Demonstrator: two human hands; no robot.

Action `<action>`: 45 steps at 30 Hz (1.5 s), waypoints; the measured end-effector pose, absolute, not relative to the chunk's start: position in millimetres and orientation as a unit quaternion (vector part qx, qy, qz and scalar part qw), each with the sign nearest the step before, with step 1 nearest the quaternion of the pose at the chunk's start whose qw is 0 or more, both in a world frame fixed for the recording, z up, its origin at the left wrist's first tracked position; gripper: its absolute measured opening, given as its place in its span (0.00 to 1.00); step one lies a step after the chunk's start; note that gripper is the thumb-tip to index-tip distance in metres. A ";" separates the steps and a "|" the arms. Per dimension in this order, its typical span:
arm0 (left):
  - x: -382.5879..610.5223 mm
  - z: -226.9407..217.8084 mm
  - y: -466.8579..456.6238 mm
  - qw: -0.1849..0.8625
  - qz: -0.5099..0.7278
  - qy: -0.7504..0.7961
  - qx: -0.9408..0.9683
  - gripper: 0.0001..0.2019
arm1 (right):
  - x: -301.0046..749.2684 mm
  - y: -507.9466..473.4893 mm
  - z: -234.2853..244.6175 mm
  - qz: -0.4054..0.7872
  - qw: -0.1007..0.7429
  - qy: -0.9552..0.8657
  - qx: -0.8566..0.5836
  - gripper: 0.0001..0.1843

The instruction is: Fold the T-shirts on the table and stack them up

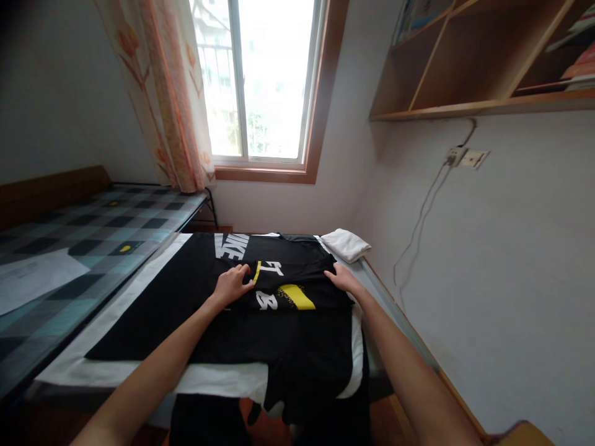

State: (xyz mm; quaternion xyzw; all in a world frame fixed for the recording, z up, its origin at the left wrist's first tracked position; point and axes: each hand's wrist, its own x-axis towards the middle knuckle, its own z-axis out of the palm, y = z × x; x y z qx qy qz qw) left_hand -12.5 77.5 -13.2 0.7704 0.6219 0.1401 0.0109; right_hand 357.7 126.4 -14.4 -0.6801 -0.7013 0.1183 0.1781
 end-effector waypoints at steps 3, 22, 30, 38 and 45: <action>-14.2 -10.9 76.2 0.015 0.137 0.626 0.767 0.12 | 358.5 123.4 1.8 0.201 0.157 -0.678 -0.690 0.19; -12.9 -14.3 75.5 0.008 0.146 0.624 0.768 0.11 | 143.6 122.2 -3.3 0.402 0.175 -0.682 -0.586 0.14; -15.4 -15.5 78.2 0.037 0.155 0.610 0.777 0.08 | 169.1 104.1 0.1 0.125 0.188 -0.846 -0.484 0.28; -13.0 -11.5 77.3 0.032 0.226 0.598 0.769 0.08 | 184.7 78.4 -24.1 0.059 0.113 -0.910 -0.393 0.37; -9.4 7.6 55.6 0.082 0.194 0.383 0.899 0.15 | 232.8 62.1 -7.6 0.018 0.170 -0.928 -0.331 0.39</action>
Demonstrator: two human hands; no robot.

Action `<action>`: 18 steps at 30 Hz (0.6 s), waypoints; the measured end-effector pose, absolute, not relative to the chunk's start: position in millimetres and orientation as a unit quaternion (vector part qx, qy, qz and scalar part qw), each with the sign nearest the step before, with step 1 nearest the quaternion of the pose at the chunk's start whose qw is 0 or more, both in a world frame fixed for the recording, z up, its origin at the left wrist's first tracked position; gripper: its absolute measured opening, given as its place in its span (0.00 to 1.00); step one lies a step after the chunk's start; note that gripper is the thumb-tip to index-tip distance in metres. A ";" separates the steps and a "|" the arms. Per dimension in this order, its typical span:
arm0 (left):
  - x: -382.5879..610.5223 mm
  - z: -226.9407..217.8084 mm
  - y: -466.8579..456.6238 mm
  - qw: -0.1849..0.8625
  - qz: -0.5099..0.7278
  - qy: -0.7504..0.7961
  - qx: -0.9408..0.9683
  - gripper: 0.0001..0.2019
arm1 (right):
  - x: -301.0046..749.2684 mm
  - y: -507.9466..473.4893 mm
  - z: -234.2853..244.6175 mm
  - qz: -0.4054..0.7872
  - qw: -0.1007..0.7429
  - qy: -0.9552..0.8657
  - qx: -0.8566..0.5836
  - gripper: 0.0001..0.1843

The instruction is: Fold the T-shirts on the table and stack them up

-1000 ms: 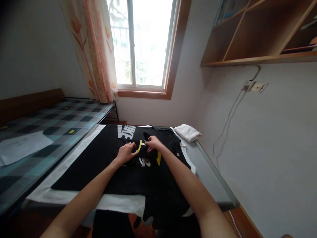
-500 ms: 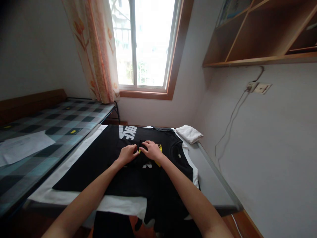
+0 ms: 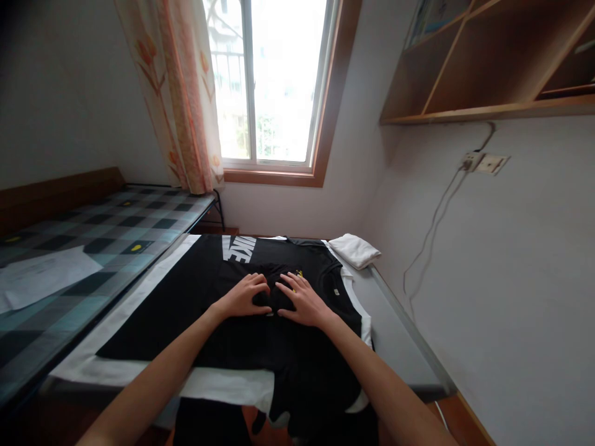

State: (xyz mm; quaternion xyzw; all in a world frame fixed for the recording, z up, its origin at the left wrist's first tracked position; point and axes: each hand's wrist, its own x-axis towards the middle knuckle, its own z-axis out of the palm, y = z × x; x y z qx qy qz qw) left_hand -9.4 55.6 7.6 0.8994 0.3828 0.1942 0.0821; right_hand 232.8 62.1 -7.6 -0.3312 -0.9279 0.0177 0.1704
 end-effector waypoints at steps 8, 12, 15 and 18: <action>-8.5 10.5 50.2 0.080 0.105 0.367 0.921 0.09 | 260.5 44.9 -8.2 -0.058 0.174 -0.936 -0.299 0.21; -11.9 6.7 55.7 0.068 0.112 0.368 0.921 0.07 | 263.6 42.3 -9.4 -0.079 0.154 -0.936 -0.307 0.16; -11.6 3.3 56.3 0.073 0.115 0.361 0.923 0.06 | 264.6 39.7 -10.3 -0.075 0.123 -0.942 -0.302 0.16; -11.0 1.9 55.6 0.083 0.112 0.366 0.920 0.06 | 264.3 38.5 -9.5 -0.063 0.120 -0.942 -0.307 0.13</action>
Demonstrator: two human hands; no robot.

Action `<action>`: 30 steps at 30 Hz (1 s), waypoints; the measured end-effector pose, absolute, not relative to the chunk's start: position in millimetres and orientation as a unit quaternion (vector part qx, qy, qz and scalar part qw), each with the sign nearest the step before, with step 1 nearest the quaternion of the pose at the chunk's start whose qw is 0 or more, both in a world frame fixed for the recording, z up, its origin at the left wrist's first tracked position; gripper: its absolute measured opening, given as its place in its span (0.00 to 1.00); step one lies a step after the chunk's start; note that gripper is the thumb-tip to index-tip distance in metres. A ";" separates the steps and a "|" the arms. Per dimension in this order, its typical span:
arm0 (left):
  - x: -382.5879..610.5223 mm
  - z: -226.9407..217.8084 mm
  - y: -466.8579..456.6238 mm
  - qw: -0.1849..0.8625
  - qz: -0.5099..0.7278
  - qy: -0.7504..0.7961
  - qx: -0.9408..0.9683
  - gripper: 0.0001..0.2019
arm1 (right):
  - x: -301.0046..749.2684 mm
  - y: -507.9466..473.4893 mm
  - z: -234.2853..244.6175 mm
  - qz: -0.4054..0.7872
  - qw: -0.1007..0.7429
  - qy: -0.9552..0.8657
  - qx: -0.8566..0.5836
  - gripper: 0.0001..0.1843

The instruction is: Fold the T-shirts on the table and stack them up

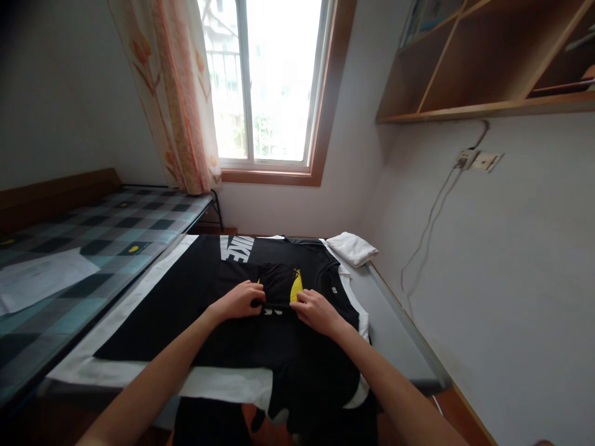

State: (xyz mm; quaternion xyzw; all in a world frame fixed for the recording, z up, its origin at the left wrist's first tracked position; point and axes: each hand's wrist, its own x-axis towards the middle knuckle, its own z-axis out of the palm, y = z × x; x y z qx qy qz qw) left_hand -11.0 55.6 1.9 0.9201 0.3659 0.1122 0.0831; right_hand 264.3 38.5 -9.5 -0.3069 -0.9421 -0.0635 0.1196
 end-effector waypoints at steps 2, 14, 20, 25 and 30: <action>-10.7 2.3 55.0 0.089 0.113 0.369 0.918 0.05 | 261.7 40.2 -7.8 -0.044 0.127 -0.938 -0.319 0.11; -0.5 -28.3 72.9 0.032 0.161 0.472 0.866 0.38 | 196.0 93.8 -26.8 0.003 0.204 -0.836 -0.509 0.27; -8.2 -40.1 83.6 0.066 0.115 0.465 0.875 0.49 | 208.7 78.0 -47.6 0.012 0.108 -0.851 -0.514 0.36; -7.6 -38.8 82.9 0.084 0.129 0.460 0.875 0.47 | 223.9 54.8 -51.9 0.025 0.126 -0.849 -0.513 0.35; -22.3 -26.3 87.5 0.073 0.202 0.503 0.837 0.30 | 231.2 66.7 -39.4 0.069 0.244 -0.782 -0.570 0.27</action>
